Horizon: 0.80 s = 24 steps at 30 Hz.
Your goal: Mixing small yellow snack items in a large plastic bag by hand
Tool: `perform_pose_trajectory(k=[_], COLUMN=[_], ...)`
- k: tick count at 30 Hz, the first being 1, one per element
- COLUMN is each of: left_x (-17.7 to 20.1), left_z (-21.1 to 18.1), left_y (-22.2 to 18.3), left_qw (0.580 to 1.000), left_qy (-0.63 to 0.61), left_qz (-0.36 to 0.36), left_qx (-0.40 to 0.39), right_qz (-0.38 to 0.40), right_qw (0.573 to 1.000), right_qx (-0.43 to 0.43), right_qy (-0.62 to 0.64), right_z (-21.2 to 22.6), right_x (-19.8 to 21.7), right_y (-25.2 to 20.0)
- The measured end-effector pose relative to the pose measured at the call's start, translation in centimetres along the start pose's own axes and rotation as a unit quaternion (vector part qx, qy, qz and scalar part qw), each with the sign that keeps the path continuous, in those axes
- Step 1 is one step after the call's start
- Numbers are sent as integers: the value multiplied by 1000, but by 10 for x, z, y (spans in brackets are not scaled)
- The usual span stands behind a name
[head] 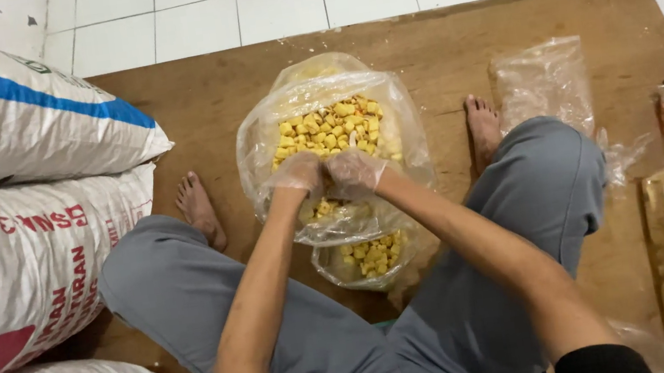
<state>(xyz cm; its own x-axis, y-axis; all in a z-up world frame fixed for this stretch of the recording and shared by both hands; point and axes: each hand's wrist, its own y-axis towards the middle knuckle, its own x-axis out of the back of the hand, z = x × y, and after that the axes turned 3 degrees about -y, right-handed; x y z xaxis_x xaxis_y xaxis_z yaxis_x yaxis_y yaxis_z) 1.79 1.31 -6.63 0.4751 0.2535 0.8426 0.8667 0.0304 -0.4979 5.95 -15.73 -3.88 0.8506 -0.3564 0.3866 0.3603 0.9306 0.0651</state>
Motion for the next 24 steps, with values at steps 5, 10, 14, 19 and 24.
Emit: perform_pose_trajectory(k=[5,10,14,19,24], left_x=[25,8,-9,8,53], left_z=[-6,14,18,8,-15], left_y=[-12,5,11,-15,-60], left_qw=[997,994,996,993,981], left_qy=[-72,-76,-86,-110,-188], left_qz=[-4,-35,21,23,-16], left_qx=[-23,-64,-29,-30,-45], right_qz=[-92,-103,-18,-14,-71], right_qw=[850,938,929,906,941], right_qx=[81,-108,-190,-266,-216], right_qy=[-512,-314,-316,-329,-251], right_z=[-107,-101,-80,-73,-62], right_x=[-20,-27,-35,-34,-19], right_y=[16,19,18,20,14])
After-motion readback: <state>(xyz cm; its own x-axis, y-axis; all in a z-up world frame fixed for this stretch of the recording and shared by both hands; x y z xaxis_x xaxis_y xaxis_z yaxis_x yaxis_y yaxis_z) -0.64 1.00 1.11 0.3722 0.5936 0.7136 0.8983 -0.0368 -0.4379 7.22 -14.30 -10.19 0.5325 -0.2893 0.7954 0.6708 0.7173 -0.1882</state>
